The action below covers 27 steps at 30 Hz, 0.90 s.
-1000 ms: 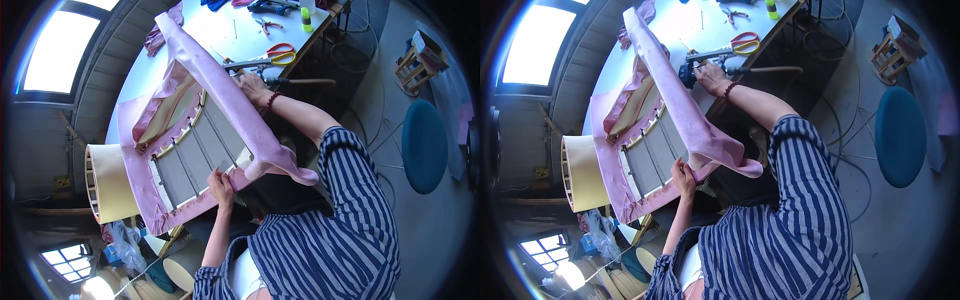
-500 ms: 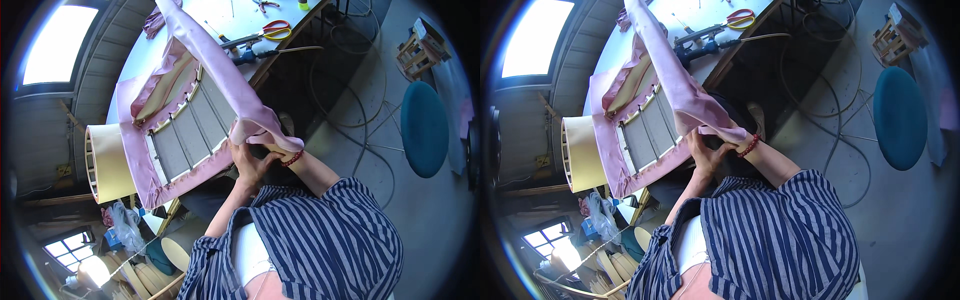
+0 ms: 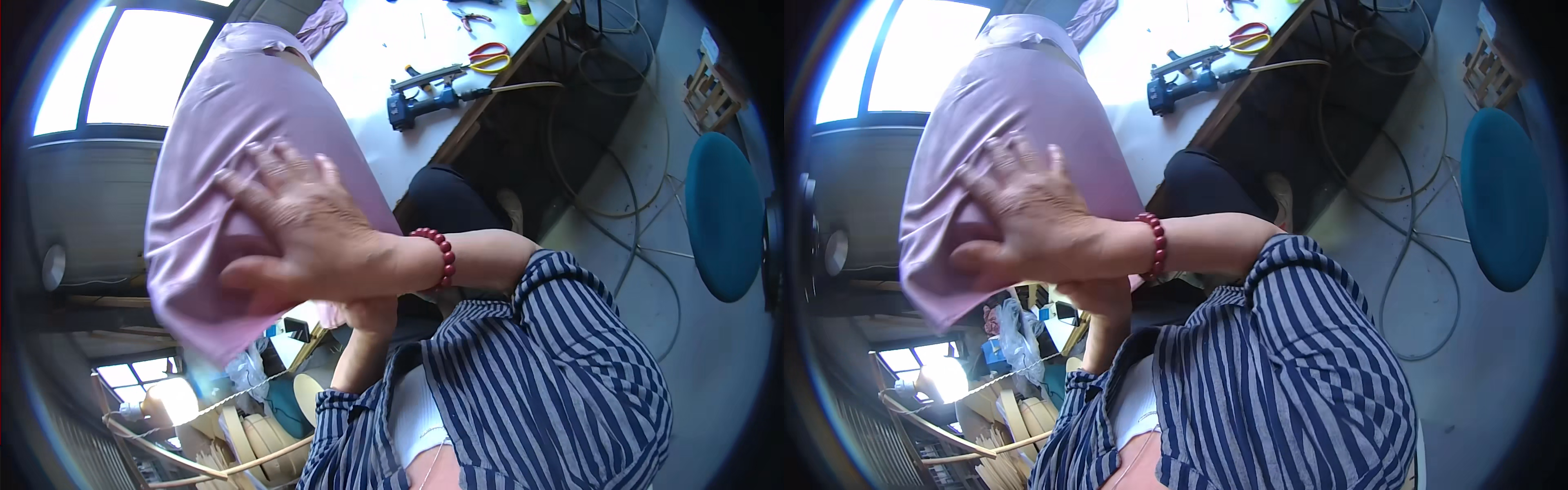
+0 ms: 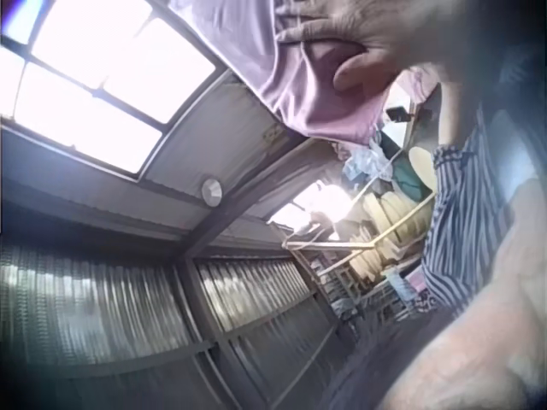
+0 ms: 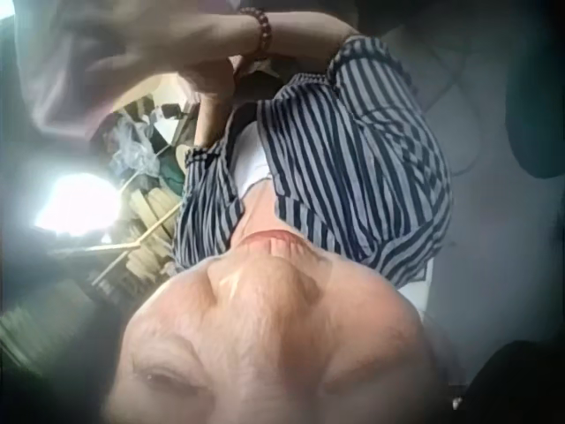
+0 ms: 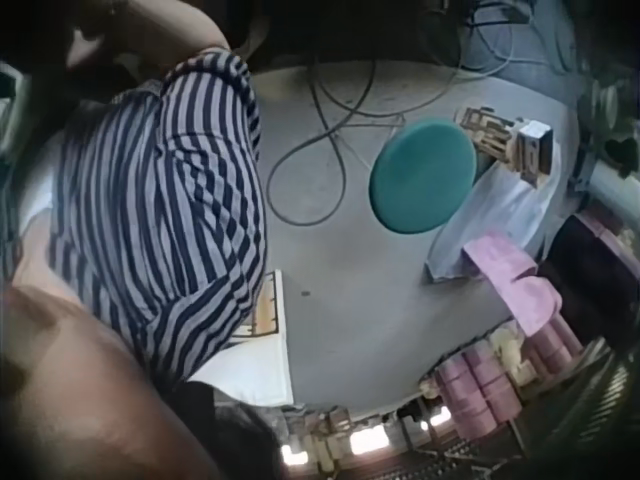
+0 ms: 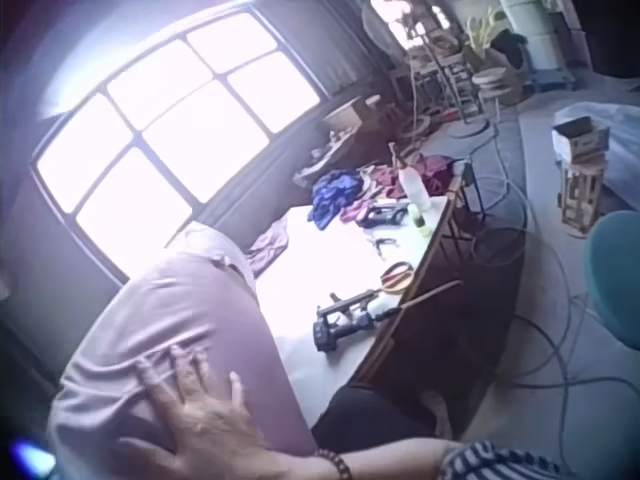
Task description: Stapling fabric onto a wooden furniture frame using a pneumatic staple gun.
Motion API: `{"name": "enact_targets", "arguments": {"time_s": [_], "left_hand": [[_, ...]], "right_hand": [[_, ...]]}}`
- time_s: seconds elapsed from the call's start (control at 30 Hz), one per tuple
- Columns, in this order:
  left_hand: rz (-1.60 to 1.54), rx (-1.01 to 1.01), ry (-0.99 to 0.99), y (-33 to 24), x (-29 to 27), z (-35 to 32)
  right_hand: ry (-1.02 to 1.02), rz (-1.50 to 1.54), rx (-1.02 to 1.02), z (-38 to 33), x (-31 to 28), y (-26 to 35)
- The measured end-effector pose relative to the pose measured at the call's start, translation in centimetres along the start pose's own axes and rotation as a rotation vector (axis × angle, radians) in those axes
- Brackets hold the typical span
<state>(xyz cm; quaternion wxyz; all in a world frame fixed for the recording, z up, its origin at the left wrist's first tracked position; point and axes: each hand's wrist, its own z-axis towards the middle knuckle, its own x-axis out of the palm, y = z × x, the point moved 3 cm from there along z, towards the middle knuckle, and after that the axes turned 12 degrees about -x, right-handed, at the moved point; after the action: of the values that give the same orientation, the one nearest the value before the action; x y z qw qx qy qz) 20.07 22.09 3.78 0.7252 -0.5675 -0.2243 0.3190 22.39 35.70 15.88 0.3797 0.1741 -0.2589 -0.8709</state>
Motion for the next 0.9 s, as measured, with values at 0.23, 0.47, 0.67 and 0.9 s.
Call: {"name": "enact_targets", "arguments": {"time_s": [0.23,0.47,0.67,0.9], "left_hand": [[-0.584,0.182,0.435,-9.1,4.9,4.3],[-0.501,0.354,0.159,-9.8,5.0,5.6],[-0.245,0.446,-0.053,-15.0,-0.5,5.5],[0.001,0.524,-0.236,-14.4,-0.8,3.4]], "right_hand": [[-0.028,-0.129,-0.302,5.7,-2.7,5.1],[-0.071,-0.209,-0.389,2.7,-4.2,3.9],[-0.133,-0.112,-0.432,0.9,-7.4,3.1],[-0.309,0.008,-0.498,-1.5,-7.9,2.7]]}}
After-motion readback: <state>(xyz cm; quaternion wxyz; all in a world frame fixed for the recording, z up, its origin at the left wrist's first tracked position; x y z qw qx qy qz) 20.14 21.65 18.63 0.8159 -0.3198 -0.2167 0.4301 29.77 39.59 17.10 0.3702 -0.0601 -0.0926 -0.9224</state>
